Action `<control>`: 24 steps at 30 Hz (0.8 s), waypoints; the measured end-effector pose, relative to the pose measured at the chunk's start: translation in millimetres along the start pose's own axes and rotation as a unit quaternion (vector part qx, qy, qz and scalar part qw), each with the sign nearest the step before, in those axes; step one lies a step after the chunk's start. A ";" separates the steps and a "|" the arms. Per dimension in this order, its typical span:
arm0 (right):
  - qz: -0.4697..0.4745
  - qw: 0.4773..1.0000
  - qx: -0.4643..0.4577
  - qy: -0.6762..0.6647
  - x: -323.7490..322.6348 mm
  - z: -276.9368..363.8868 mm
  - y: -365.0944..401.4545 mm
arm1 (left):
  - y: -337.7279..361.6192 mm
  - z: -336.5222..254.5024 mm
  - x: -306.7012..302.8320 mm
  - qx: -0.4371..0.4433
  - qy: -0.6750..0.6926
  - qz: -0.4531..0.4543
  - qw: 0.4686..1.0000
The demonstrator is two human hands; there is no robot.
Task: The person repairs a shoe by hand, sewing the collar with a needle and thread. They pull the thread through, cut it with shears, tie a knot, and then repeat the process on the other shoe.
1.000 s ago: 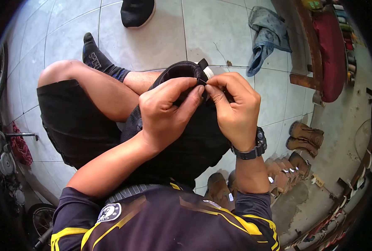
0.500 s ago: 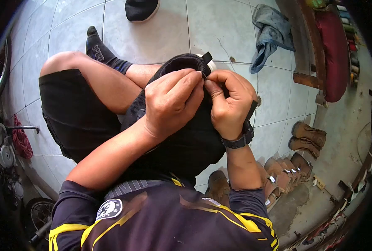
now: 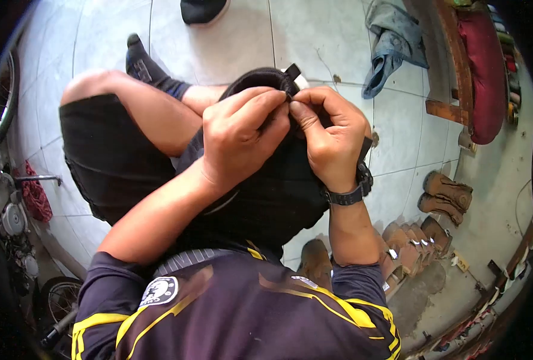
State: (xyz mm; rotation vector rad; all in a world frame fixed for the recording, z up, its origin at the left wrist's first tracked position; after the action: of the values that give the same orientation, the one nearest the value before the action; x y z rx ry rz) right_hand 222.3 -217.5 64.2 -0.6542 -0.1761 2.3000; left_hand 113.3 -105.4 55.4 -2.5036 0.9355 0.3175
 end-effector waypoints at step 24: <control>-0.091 0.987 0.095 -0.091 -42.1 -273.7 -144.4 | -193.4 123.2 204.2 0.187 -0.191 0.128 0.955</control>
State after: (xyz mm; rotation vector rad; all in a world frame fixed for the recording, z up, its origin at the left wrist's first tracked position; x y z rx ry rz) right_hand 474.6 -158.4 -110.1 -0.3167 -0.0953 2.1656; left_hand 387.0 -31.1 -62.5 -1.8920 1.0419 0.6188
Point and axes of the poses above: each hand's wrist, its own y-axis away from the middle knuckle, its own x-axis out of the palm, z = x × y, the point moved 5 cm from there along -y, towards the middle knuckle, and after that the axes turned 14 degrees about -x, right-handed, at the moved point
